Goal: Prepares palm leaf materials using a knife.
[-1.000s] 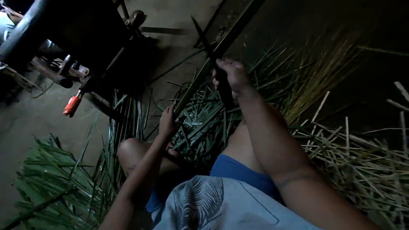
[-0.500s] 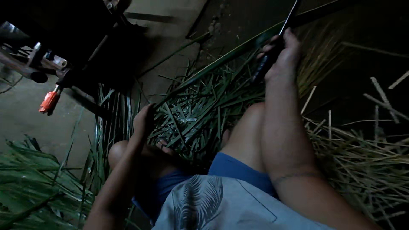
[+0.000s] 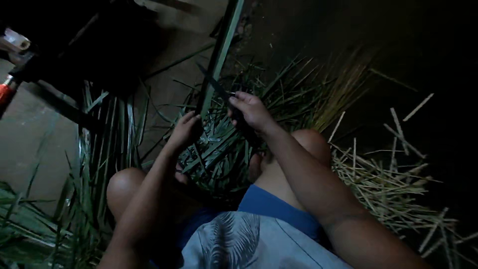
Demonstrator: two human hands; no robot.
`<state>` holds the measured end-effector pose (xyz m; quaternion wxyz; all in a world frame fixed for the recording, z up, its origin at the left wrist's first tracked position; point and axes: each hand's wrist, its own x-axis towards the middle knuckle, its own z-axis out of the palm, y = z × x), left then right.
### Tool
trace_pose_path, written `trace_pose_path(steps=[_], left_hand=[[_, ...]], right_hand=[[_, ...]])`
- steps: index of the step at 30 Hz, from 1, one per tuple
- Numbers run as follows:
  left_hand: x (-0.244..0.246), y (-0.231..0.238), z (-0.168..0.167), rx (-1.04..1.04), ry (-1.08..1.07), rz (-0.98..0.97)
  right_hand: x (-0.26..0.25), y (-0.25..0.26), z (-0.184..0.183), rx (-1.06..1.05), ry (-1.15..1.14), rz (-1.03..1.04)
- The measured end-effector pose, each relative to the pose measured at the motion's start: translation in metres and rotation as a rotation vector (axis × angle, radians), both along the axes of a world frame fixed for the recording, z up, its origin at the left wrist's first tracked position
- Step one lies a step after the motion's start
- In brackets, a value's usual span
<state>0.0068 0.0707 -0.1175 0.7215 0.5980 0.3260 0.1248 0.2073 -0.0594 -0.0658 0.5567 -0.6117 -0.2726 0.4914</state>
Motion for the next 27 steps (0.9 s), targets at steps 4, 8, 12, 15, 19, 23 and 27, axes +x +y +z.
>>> trace_pose_path(steps=[4, 8, 12, 15, 19, 23, 27], left_hand=[[0.003, 0.005, -0.006, -0.017, -0.074, 0.106], [0.000, 0.013, -0.011, -0.100, -0.113, 0.085], [-0.003, 0.016, -0.005, -0.263, -0.061, 0.127], [-0.002, 0.016, -0.010, -0.257, -0.046, 0.183], [-0.001, 0.010, -0.013, -0.279, -0.046, 0.187], [-0.002, 0.007, -0.017, -0.361, -0.116, 0.175], [-0.002, 0.006, -0.019, -0.389, -0.234, 0.096]], right_hand=[[-0.006, 0.011, -0.009, -0.053, -0.023, 0.113], [-0.006, 0.022, -0.014, -0.089, -0.034, 0.148], [-0.009, 0.029, -0.014, -0.117, -0.042, 0.250], [-0.010, 0.032, -0.015, -0.150, -0.031, 0.323], [-0.011, 0.030, -0.013, -0.193, -0.072, 0.417], [-0.007, 0.024, -0.012, -0.200, -0.079, 0.480], [-0.002, 0.019, -0.012, -0.193, -0.104, 0.474]])
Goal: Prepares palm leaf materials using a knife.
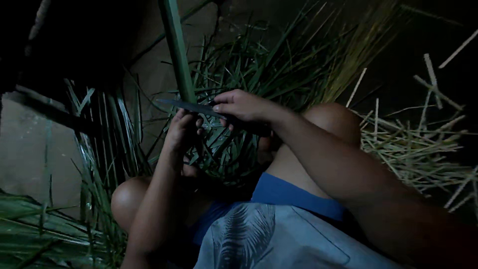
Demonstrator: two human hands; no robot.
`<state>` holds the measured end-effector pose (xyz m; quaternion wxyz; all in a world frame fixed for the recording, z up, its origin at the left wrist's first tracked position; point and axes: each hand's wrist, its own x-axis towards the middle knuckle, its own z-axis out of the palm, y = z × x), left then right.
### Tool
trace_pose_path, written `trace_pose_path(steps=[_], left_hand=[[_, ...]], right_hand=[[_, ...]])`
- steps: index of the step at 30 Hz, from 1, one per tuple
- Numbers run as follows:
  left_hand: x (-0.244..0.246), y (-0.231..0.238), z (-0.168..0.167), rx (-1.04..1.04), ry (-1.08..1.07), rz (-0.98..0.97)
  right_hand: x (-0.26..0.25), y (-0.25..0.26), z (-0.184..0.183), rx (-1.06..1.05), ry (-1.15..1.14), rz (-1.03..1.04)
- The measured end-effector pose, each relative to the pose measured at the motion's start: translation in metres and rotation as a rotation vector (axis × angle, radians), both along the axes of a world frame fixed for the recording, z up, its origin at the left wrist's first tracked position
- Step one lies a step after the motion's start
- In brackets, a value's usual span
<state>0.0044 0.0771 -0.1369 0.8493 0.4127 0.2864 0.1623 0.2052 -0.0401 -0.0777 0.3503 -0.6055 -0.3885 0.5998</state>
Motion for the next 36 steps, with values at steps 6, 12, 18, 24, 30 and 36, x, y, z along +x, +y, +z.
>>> trace_pose_path(steps=[6, 12, 18, 24, 30, 36], left_hand=[[-0.002, -0.006, 0.001, -0.030, -0.046, -0.073], [-0.007, -0.005, 0.000, -0.099, -0.167, -0.132], [-0.009, -0.008, 0.002, -0.103, -0.156, -0.145], [-0.006, -0.012, 0.002, -0.124, -0.193, -0.191], [-0.004, -0.015, 0.007, -0.095, -0.177, -0.182], [-0.006, -0.028, 0.013, -0.047, -0.018, -0.224]], right_hand=[[0.003, -0.002, -0.001, 0.017, 0.043, -0.003], [0.004, -0.001, -0.002, 0.034, 0.075, 0.035], [0.004, -0.001, 0.003, 0.063, 0.104, 0.045], [0.004, -0.002, 0.001, 0.066, 0.151, 0.031], [0.004, -0.003, 0.002, 0.109, 0.189, 0.020], [0.002, -0.004, 0.003, 0.146, 0.157, -0.029]])
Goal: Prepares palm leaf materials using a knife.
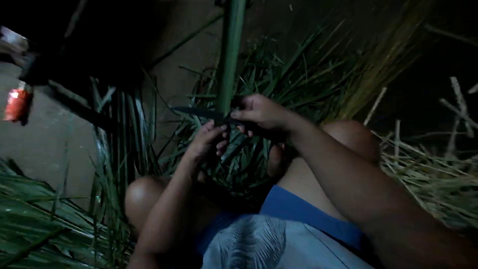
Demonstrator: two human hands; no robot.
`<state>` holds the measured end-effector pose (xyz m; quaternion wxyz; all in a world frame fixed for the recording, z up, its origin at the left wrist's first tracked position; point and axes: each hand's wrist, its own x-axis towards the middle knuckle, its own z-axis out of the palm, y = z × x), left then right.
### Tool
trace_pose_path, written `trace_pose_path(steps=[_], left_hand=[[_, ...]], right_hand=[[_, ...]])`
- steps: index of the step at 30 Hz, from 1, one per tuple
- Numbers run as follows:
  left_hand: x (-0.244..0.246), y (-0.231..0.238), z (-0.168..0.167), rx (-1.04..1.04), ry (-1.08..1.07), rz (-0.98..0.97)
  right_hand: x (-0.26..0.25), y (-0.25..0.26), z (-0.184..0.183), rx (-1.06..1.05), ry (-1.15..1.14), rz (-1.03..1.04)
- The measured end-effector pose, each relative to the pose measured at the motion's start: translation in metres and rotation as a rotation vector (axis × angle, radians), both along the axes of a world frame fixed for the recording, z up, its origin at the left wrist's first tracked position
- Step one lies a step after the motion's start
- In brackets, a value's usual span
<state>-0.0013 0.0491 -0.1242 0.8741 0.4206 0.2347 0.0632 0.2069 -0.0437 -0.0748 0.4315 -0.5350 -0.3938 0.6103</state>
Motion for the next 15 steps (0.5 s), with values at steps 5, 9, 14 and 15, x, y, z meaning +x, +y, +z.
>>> trace_pose_path(steps=[5, 9, 14, 15], left_hand=[[0.000, 0.007, -0.006, -0.074, -0.110, -0.073], [-0.003, 0.002, 0.002, -0.050, -0.109, -0.023], [-0.008, -0.013, 0.015, -0.064, -0.113, -0.009], [-0.010, -0.018, 0.018, -0.070, -0.123, -0.020]], right_hand=[[0.002, 0.003, -0.005, -0.004, -0.011, 0.018], [0.004, 0.003, 0.001, -0.004, -0.020, 0.085], [0.005, -0.015, 0.008, 0.028, 0.023, 0.134], [0.005, -0.019, 0.009, 0.038, 0.025, 0.145]])
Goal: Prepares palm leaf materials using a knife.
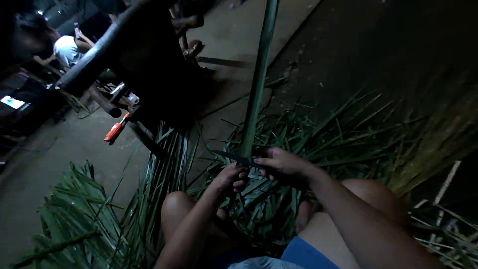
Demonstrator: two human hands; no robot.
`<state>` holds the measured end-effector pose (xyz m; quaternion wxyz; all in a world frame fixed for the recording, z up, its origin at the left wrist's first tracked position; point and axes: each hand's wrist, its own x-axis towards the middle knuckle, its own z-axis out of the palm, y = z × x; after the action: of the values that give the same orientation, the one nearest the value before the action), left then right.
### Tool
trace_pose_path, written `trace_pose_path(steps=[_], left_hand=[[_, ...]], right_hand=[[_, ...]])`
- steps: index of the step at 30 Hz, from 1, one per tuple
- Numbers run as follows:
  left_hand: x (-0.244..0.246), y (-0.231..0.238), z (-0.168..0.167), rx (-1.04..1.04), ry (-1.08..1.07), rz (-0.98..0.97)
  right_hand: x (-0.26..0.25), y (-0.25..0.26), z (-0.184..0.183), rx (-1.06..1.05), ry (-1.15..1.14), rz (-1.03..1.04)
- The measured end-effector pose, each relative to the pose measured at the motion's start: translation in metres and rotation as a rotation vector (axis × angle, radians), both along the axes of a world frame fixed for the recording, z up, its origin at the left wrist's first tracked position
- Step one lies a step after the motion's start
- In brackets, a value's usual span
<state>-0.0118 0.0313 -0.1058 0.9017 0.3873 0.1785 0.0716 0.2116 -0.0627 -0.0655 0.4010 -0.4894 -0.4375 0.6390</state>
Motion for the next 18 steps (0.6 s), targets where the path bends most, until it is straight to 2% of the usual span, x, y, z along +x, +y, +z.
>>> trace_pose_path(steps=[7, 14, 18], left_hand=[[-0.002, -0.039, 0.003, -0.044, -0.028, -0.018], [0.000, -0.066, 0.012, -0.042, -0.053, -0.025], [-0.002, -0.077, 0.017, 0.009, -0.006, -0.036]], right_hand=[[0.002, -0.031, 0.007, 0.078, 0.001, 0.039], [-0.003, -0.051, 0.022, 0.124, 0.001, -0.020], [0.000, -0.054, 0.026, 0.161, 0.054, -0.143]])
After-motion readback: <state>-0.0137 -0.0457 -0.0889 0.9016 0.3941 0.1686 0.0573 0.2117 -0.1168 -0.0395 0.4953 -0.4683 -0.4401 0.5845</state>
